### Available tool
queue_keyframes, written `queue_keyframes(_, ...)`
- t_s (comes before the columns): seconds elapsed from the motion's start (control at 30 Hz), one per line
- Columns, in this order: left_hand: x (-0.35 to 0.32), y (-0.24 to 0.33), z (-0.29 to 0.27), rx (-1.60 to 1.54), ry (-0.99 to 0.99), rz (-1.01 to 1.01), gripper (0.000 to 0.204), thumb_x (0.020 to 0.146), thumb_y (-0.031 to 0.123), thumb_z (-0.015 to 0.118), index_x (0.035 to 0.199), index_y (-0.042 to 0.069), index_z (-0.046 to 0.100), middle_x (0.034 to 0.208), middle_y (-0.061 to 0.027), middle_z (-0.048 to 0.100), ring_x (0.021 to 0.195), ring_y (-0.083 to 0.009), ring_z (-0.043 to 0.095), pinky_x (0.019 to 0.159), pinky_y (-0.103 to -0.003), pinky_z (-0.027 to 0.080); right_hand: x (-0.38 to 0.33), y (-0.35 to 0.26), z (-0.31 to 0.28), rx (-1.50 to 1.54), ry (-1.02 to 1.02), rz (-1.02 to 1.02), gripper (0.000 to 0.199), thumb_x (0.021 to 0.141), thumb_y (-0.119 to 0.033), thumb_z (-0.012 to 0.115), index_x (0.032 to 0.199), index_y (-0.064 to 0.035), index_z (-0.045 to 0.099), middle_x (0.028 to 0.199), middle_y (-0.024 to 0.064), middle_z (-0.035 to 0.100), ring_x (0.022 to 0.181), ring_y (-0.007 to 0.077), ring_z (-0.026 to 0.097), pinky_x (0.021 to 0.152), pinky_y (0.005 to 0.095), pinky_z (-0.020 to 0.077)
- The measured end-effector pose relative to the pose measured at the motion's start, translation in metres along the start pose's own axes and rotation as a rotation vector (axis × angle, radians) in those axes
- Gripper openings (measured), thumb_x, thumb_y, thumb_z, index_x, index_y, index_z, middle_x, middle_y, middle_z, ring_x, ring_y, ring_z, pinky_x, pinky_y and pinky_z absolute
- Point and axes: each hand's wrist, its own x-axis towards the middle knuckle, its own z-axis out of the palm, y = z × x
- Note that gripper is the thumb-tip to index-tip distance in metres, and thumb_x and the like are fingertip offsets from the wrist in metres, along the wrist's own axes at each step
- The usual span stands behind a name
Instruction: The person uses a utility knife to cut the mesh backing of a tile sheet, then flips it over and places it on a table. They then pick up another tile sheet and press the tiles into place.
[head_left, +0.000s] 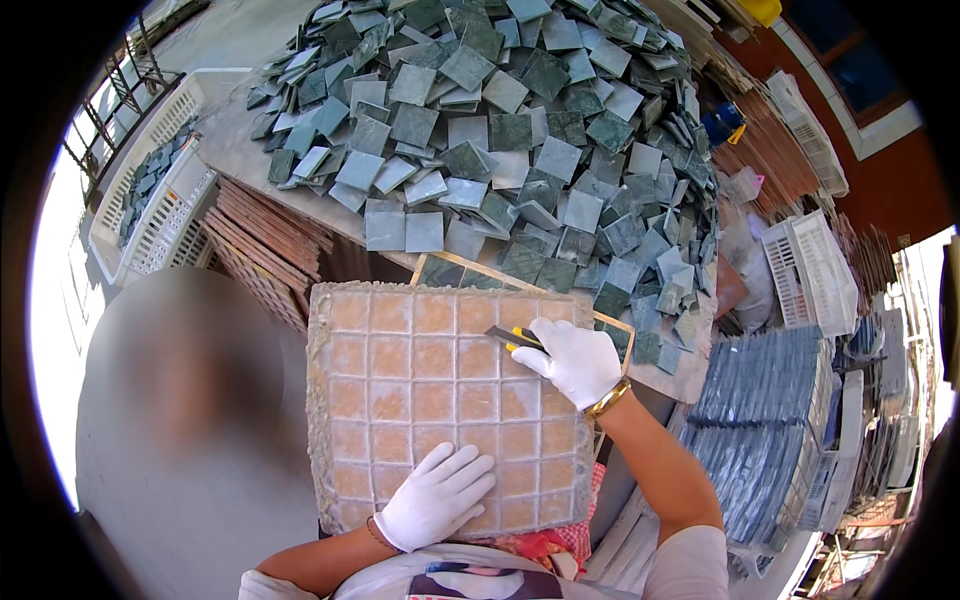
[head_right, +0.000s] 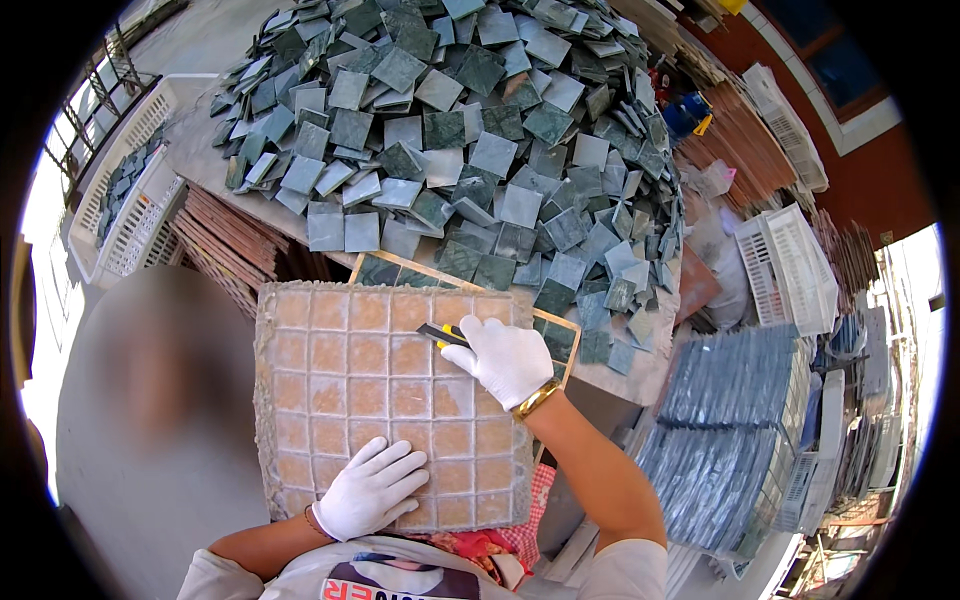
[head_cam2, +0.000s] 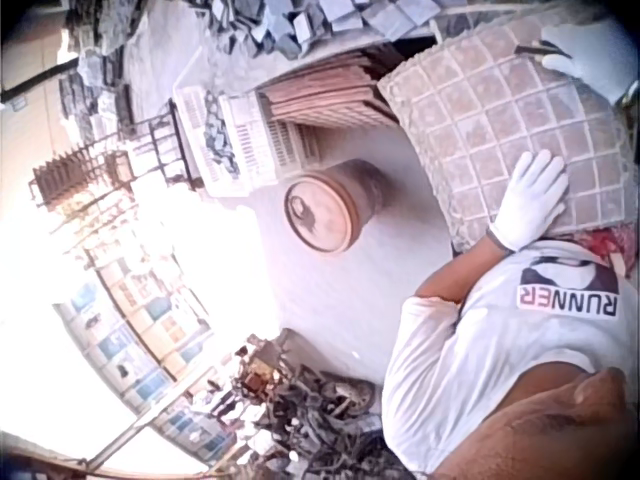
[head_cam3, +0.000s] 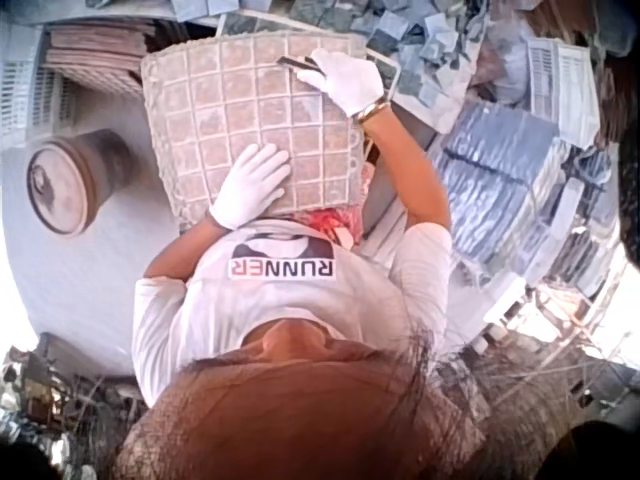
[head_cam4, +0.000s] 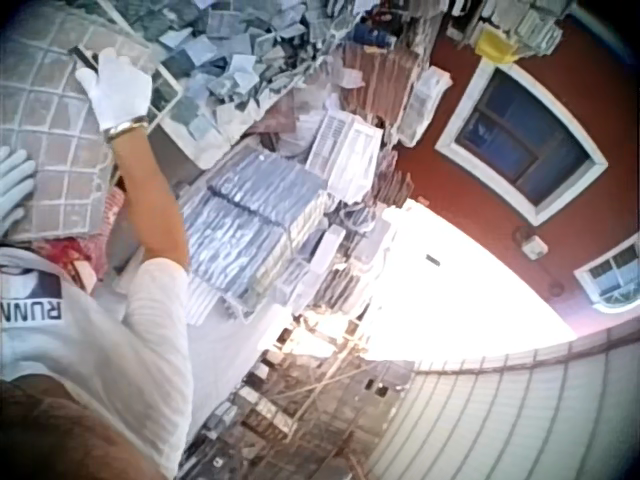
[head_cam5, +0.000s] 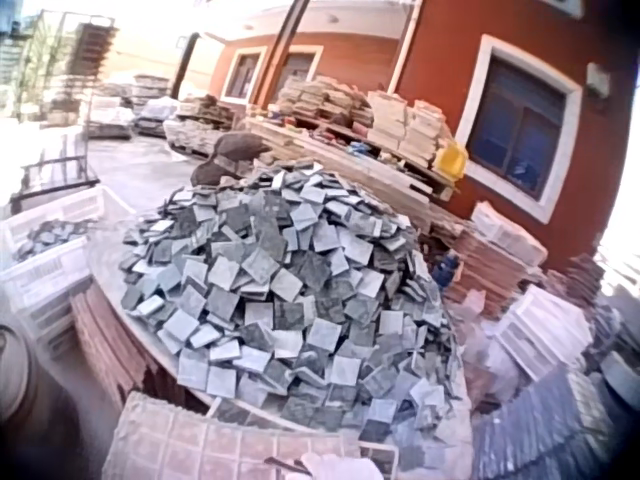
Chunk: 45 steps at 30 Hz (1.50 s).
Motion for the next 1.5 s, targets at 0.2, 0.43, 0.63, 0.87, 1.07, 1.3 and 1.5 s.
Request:
queue_keyframes(0.2,0.000,-0.003,0.000,-0.033,0.019,0.006,0.046,0.072,0.024,0.071,0.112,0.005,0.059,0.121,-0.0085,0.055,0.116,-0.0260,0.048,0.100,-0.041,0.036,0.001,0.013,0.008,-0.082,0.028,-0.108,0.039,0.088,-0.052,0.055,0.089,-0.0126,0.056,0.068,0.0059,0.058,0.057,0.0226,0.062,0.046,0.0357,0.0450)
queue_keyframes(0.43,0.001,-0.004,0.004,-0.040,0.027,-0.011,0.044,0.072,0.023,0.070,0.111,0.005,0.060,0.120,-0.0083,0.056,0.115,-0.0253,0.049,0.099,-0.040,0.037,-0.001,0.017,0.009,-0.072,0.061,-0.142,0.037,0.086,-0.050,0.058,0.088,-0.0135,0.057,0.067,0.0056,0.057,0.056,0.0222,0.062,0.047,0.0350,0.0448)
queue_keyframes(0.63,0.002,-0.005,0.003,-0.042,0.034,-0.010,0.043,0.072,0.022,0.070,0.110,0.005,0.060,0.118,-0.0084,0.056,0.115,-0.0253,0.049,0.097,-0.040,0.037,0.000,0.021,0.006,-0.066,0.010,-0.180,0.037,0.086,-0.050,0.058,0.087,-0.0133,0.056,0.067,0.0058,0.057,0.056,0.0225,0.062,0.046,0.0354,0.0451)
queue_keyframes(0.87,0.001,-0.005,0.004,-0.056,0.054,-0.007,0.043,0.073,0.022,0.070,0.111,0.005,0.060,0.120,-0.0088,0.056,0.116,-0.0259,0.049,0.098,-0.041,0.037,-0.003,0.018,0.006,-0.032,0.031,-0.108,0.039,0.088,-0.051,0.055,0.087,-0.0126,0.057,0.068,0.0064,0.059,0.057,0.0236,0.062,0.046,0.0363,0.0452)
queue_keyframes(1.07,0.000,-0.005,0.005,-0.052,0.042,-0.018,0.044,0.073,0.023,0.070,0.112,0.005,0.060,0.121,-0.0089,0.056,0.117,-0.0260,0.049,0.100,-0.041,0.037,0.000,0.020,0.005,-0.051,-0.025,-0.133,0.040,0.088,-0.052,0.054,0.086,-0.0129,0.057,0.067,0.0068,0.059,0.057,0.0242,0.062,0.047,0.0364,0.0451)
queue_keyframes(1.3,-0.001,-0.006,0.006,-0.072,0.050,-0.018,0.046,0.072,0.023,0.071,0.113,0.005,0.061,0.122,-0.0085,0.056,0.118,-0.0260,0.049,0.101,-0.042,0.036,-0.003,0.018,-0.004,0.409,-0.082,0.136,0.042,0.088,-0.038,0.061,0.114,-0.0054,0.058,0.092,0.0157,0.067,0.081,0.0291,0.066,0.069,0.0396,0.0505)
queue_keyframes(1.5,-0.001,-0.006,0.006,-0.060,0.042,-0.018,0.046,0.071,0.023,0.071,0.112,0.005,0.061,0.122,-0.0083,0.056,0.118,-0.0261,0.049,0.101,-0.042,0.037,-0.012,0.011,-0.032,1.034,-0.333,0.212,0.062,0.084,-0.019,0.062,0.138,0.0009,0.041,0.109,0.0105,0.060,0.086,0.0168,0.060,0.081,0.0298,0.0492)
